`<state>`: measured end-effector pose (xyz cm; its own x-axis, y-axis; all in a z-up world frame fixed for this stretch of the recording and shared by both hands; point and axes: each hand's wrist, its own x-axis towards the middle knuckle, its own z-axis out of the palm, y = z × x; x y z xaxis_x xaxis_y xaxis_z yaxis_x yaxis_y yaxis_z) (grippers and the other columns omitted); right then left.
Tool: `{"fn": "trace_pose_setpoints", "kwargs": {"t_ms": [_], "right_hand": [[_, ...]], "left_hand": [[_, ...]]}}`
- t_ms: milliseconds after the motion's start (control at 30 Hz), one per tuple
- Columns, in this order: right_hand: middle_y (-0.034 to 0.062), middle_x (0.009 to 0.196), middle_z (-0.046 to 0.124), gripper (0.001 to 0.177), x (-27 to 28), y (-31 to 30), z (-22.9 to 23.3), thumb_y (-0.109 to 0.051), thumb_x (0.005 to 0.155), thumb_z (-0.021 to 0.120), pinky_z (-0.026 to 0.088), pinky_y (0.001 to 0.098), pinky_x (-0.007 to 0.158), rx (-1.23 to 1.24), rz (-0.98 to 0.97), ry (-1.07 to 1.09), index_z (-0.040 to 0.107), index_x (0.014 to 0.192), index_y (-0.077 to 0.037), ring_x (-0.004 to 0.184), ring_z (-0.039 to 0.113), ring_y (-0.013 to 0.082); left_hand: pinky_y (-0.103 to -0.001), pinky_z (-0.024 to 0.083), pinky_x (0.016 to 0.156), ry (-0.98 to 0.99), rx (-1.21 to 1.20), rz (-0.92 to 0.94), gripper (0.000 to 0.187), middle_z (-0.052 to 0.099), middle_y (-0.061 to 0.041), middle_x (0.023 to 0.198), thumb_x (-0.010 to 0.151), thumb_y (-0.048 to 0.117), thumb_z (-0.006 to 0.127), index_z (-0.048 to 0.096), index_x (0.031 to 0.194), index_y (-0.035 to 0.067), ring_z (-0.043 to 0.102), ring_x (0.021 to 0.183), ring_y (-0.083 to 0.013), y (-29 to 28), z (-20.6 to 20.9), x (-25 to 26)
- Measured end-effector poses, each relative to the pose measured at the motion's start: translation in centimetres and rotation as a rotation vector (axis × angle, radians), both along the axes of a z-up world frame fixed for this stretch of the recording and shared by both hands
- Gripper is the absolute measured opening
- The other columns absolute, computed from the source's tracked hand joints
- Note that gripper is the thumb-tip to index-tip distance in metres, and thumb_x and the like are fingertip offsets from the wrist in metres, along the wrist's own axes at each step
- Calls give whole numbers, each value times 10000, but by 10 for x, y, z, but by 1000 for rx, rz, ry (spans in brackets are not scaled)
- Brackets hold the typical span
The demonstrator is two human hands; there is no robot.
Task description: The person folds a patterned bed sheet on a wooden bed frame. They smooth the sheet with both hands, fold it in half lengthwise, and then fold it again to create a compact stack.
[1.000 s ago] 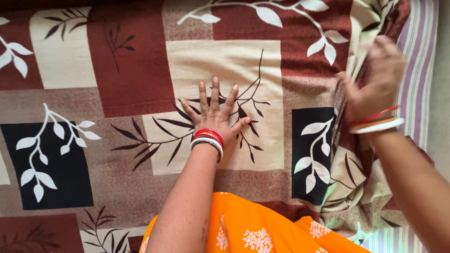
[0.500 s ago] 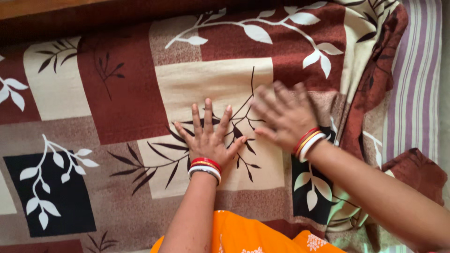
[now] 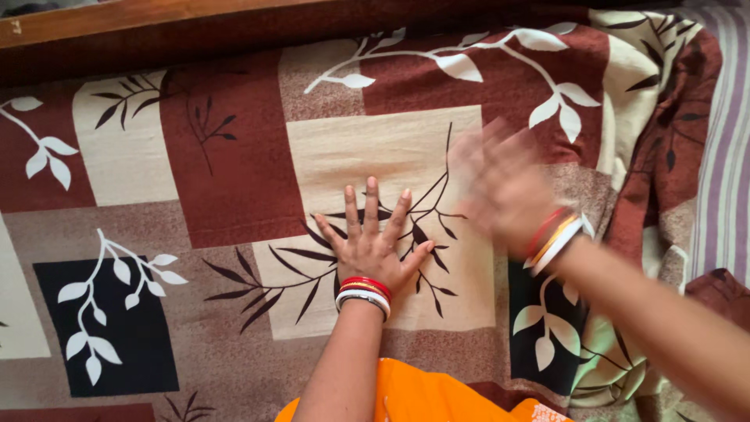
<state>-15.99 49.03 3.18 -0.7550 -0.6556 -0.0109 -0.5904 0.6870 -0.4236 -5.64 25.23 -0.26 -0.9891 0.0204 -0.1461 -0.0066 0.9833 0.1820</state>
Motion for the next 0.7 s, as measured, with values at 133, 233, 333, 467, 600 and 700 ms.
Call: {"fn": "trace_pose_setpoints", "kwargs": {"t_ms": [133,233,333,467,600,700], "right_hand": [[46,1682,226,738,31,-54,-20,-669,1004,272,-10,506,1260,61,335,51,266,1608,-245,1557,162,232],[-1,1665,192,742,1,-59,-25,-708,964,215,-60,530,1250,193,332,140,230,1589,-308,1541,132,215],[-42,1710,142,732,-29,-54,-24,-717,972,159,-118,503,1231,452,267,233,193,1614,-366,1563,78,205],[-55,1704,97,757,-63,-50,-28,-774,943,164,-174,518,1210,484,126,245,191,1605,-408,1562,29,225],[-26,1716,132,772,-86,-38,-28,-777,951,220,-108,559,1248,189,-8,126,214,1610,-374,1606,62,269],[33,1713,151,789,-103,-34,-23,-769,937,280,-65,583,1222,228,-113,104,244,1614,-366,1559,81,316]], "left_hand": [[-796,-73,1113,-142,-42,-25,982,-48,-6,1703,751,932,417,209,1579,449,-101,1552,-310,-1,5,-5],[-790,-73,1120,-77,-7,-9,958,-28,-4,1710,774,915,445,226,1588,462,-85,1562,-311,-1,7,-3],[-784,-73,1135,14,27,0,910,-13,-4,1718,797,876,480,247,1586,485,-67,1575,-308,1,6,1],[-788,-74,1122,17,118,10,855,48,-34,1703,816,804,509,296,1562,447,-25,1561,-329,-1,6,1],[-734,-80,1179,71,123,-187,676,161,-42,1725,961,669,495,375,1571,403,46,1598,-322,-21,12,12],[-698,-87,1207,44,81,-481,608,216,-11,1721,994,606,490,412,1558,393,80,1610,-293,-72,27,40]]}}
